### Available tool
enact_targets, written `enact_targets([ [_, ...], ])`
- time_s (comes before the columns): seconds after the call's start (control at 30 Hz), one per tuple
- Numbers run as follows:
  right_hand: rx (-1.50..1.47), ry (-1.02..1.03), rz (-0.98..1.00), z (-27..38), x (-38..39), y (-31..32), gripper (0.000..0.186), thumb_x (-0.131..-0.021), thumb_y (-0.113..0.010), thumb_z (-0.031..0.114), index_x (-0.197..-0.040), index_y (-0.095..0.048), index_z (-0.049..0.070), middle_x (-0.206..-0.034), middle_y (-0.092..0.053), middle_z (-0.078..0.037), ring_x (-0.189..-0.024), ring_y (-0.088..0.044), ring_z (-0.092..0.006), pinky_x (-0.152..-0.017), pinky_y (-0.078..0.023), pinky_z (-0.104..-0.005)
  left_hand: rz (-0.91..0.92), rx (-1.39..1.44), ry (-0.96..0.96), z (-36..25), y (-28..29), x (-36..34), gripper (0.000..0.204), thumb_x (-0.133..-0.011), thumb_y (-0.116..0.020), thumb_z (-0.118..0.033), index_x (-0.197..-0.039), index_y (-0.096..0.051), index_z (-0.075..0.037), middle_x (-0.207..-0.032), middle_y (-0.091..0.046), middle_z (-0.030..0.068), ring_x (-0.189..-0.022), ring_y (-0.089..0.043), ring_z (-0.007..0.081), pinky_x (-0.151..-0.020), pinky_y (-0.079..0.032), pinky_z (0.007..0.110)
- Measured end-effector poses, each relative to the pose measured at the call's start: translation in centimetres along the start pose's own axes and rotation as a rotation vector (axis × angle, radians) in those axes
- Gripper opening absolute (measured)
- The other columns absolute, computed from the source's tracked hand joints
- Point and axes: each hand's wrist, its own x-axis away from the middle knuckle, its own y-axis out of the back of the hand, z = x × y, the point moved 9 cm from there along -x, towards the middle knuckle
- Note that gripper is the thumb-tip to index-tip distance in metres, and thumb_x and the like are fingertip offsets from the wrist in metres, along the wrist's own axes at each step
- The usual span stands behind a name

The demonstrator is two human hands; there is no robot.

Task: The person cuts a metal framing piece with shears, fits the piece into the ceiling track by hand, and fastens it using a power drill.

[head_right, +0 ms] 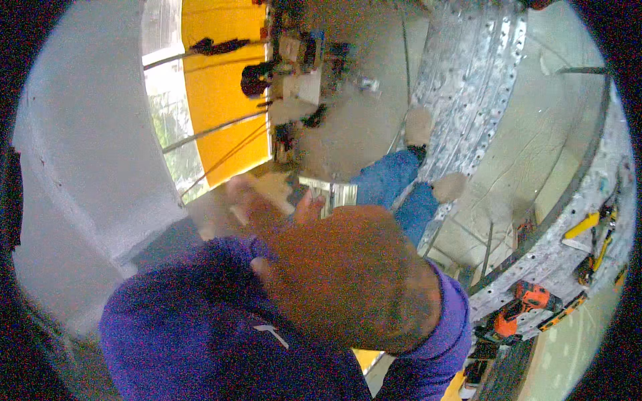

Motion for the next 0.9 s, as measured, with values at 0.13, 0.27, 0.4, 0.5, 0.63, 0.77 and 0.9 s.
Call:
enact_targets([
  [0.13, -0.153, -0.112, -0.5, 2.7, 5.8, 8.9, 0.082, -0.079, -0.069, 0.01, -0.149, -0.026, 0.002, -0.062, -0.055, -0.003, -0.052, -0.051, -0.0105, -0.056, -0.041, -0.0251, 0.135, -0.011, -0.08, -2.1, -0.1, 0.5, 0.035, -0.095, -0.054, -0.029, -0.102, -0.062, 0.004, -0.093, -0.066, 0.0199, -0.09, -0.062, 0.0274, -0.081, -0.047, 0.042],
  [0.27, -0.277, -0.019, -0.909, 9.2, 11.1, 16.2, 0.078, -0.084, -0.064, 0.003, -0.149, -0.021, -0.004, -0.062, -0.046, 0.004, -0.058, -0.042, -0.0047, -0.057, -0.034, -0.0197, 0.059, -0.02, -0.224, -0.7, -0.6, 0.2, 0.036, -0.093, -0.055, -0.03, -0.098, -0.063, 0.005, -0.09, -0.066, 0.0224, -0.089, -0.063, 0.0314, -0.08, -0.047, 0.046],
  [0.4, -0.123, 0.341, -1.098, 24.4, 16.9, 20.1, 0.079, -0.087, -0.064, 0.004, -0.149, -0.015, -0.005, -0.062, -0.046, 0.004, -0.057, -0.041, -0.0048, -0.057, -0.033, -0.0207, -0.048, -0.084, -0.358, 0.4, 0.8, -2.0, 0.032, -0.091, -0.053, -0.028, -0.098, -0.057, 0.004, -0.092, -0.063, 0.0269, -0.09, -0.06, 0.0429, -0.079, -0.045, 0.049],
  [0.5, -0.078, 0.463, -1.222, 34.1, 20.4, 18.6, 0.076, -0.089, -0.065, 0.007, -0.145, -0.018, -0.012, -0.057, -0.048, 0.001, -0.053, -0.044, -0.0056, -0.053, -0.035, -0.0217, 0.004, -0.084, -0.454, -1.3, -0.8, -1.9, 0.03, -0.09, -0.053, -0.027, -0.096, -0.055, 0.003, -0.089, -0.061, 0.0272, -0.087, -0.059, 0.0442, -0.077, -0.044, 0.051],
  [0.63, -0.036, 0.37, -1.21, 40.8, 23.2, 17.6, 0.077, -0.088, -0.068, 0.012, -0.141, -0.019, -0.016, -0.055, -0.051, -0.003, -0.051, -0.046, -0.0063, -0.049, -0.035, -0.0218, 0.045, -0.223, -0.335, -2.4, 2.0, -0.3, 0.029, -0.088, -0.056, -0.027, -0.097, -0.055, 0.001, -0.089, -0.061, 0.0264, -0.085, -0.059, 0.0441, -0.075, -0.044, 0.052],
  [0.77, 0.301, 0.431, -1.276, 47.9, 24.3, 16.8, 0.077, -0.088, -0.067, 0.012, -0.143, -0.019, -0.013, -0.057, -0.054, -0.005, -0.05, -0.049, -0.0097, -0.05, -0.038, -0.0241, 0.095, -0.171, -0.368, -3.1, 2.3, -0.6, 0.031, -0.087, -0.057, -0.027, -0.098, -0.055, 0.002, -0.095, -0.06, 0.0295, -0.092, -0.057, 0.0462, -0.08, -0.042, 0.052],
  [0.9, 0.322, 0.499, -1.158, 50.6, 25.2, 15.9, 0.078, -0.088, -0.067, 0.014, -0.144, -0.02, -0.011, -0.059, -0.056, -0.008, -0.053, -0.053, -0.0143, -0.052, -0.042, -0.0281, 0.081, -0.206, -0.395, -3.6, 2.8, -0.9, 0.033, -0.086, -0.058, -0.027, -0.098, -0.054, 0.004, -0.097, -0.059, 0.0308, -0.095, -0.056, 0.0472, -0.081, -0.042, 0.052],
])
